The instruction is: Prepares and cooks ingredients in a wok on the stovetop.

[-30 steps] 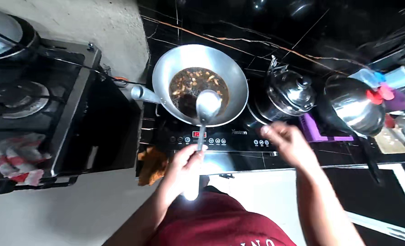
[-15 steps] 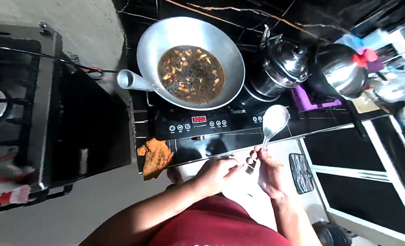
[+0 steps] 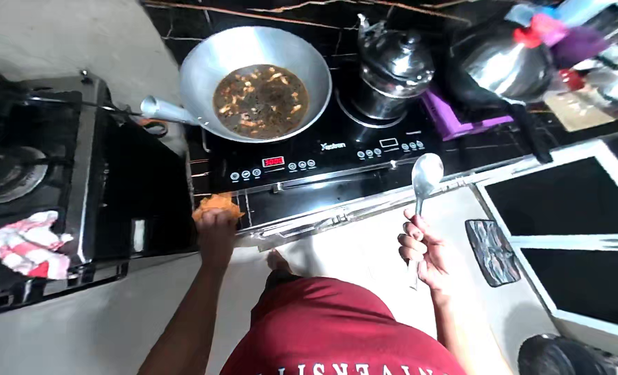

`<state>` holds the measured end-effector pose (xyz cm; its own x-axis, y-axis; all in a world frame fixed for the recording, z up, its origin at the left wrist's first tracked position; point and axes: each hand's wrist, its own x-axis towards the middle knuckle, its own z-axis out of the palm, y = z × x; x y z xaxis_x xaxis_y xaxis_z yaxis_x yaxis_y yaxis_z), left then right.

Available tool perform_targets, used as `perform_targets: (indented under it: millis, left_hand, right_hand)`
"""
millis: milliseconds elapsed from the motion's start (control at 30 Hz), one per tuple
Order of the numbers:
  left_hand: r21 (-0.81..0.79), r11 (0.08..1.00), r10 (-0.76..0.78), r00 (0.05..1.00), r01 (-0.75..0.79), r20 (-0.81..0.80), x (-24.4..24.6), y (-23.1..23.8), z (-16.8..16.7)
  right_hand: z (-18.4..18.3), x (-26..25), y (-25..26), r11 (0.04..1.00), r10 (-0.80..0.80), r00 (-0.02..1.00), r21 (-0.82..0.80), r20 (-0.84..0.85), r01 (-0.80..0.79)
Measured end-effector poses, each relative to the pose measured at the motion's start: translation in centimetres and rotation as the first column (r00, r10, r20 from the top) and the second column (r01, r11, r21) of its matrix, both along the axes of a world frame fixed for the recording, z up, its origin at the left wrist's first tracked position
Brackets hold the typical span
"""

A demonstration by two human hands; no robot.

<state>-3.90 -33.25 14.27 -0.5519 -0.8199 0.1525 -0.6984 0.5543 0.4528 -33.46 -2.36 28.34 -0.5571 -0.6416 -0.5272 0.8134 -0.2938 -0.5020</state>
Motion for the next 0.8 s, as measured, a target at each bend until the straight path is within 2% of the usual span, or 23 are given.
perform_targets:
  millis: [67, 100, 167, 200, 267, 300, 367, 433, 500, 567, 633, 700, 733, 800]
  left_hand:
    - [0.031, 0.999, 0.048, 0.984, -0.044, -0.17, -0.3, 0.4, 0.6]
    - [0.119, 0.989, 0.111, 0.964, -0.084, -0.242, -0.8, 1.2, 1.8]
    - [0.407, 0.9, 0.315, 0.878, -0.156, -0.361, -2.5, 3.9, 4.8]
    - [0.546, 0.826, 0.42, 0.801, -0.141, -0.427, -3.6, 5.6, 6.0]
    - [0.787, 0.616, 0.614, 0.603, 0.038, -0.51, -6.3, 9.4, 7.9]
    - [0.85, 0.502, 0.689, 0.521, 0.158, -0.504, -7.7, 11.4, 8.6]
    - [0.872, 0.336, 0.751, 0.458, 0.355, -0.476, -10.6, 15.0, 9.4]
    - [0.818, 0.216, 0.731, 0.467, 0.533, -0.497, -13.8, 18.0, 9.7]
    - [0.758, 0.121, 0.674, 0.508, 0.641, -0.537, -17.3, 20.3, 9.7]
    - [0.769, 0.11, 0.559, 0.6, 0.63, -0.572, -20.9, 22.5, 10.2]
    - [0.813, 0.167, 0.41, 0.711, 0.558, -0.572, -23.8, 24.4, 11.1]
    - [0.825, 0.185, 0.305, 0.767, 0.534, -0.565, -26.1, 25.7, 11.6]
    - [0.82, 0.153, 0.285, 0.769, 0.552, -0.572, -27.1, 26.0, 11.9]
    - [0.749, -0.011, 0.309, 0.715, 0.662, -0.627, -28.9, 26.0, 12.8]
  right_hand:
    - [-0.6, -0.8, 3.7, 1.0, -0.003, 0.999, 0.021, -0.043, 0.004]
    - [-1.1, -1.2, 5.7, 1.0, -0.015, 0.998, 0.016, -0.056, 0.016]
    - [-2.2, -2.1, 9.8, 0.998, -0.063, 0.997, -0.011, -0.047, 0.063]
    - [-3.0, -2.5, 11.9, 0.996, -0.086, 0.996, -0.042, -0.03, 0.084]
    - [-4.8, -3.1, 16.0, 0.986, -0.125, 0.992, -0.108, 0.004, 0.124]
    - [-5.6, -3.3, 18.0, 0.981, -0.151, 0.988, -0.122, 0.02, 0.153]
    - [-7.1, -3.5, 21.5, 0.974, -0.2, 0.98, -0.109, 0.023, 0.201]
    - [-8.0, -3.6, 24.5, 0.967, -0.241, 0.97, -0.077, 0.027, 0.242]
    - [-8.2, -3.8, 27.2, 0.953, -0.297, 0.953, -0.038, 0.052, 0.299]
    - [-8.3, -4.2, 29.5, 0.936, -0.351, 0.934, 0.003, 0.063, 0.352]
    - [-8.6, -4.7, 31.3, 0.919, -0.395, 0.917, 0.024, 0.054, 0.394]
    - [-8.9, -5.5, 32.5, 0.9, -0.437, 0.899, 0.034, 0.046, 0.435]
    - [-9.0, -5.9, 32.9, 0.89, -0.456, 0.889, 0.04, 0.042, 0.454]
    - [-9.3, -7.1, 33.5, 0.873, -0.487, 0.872, 0.044, 0.046, 0.486]
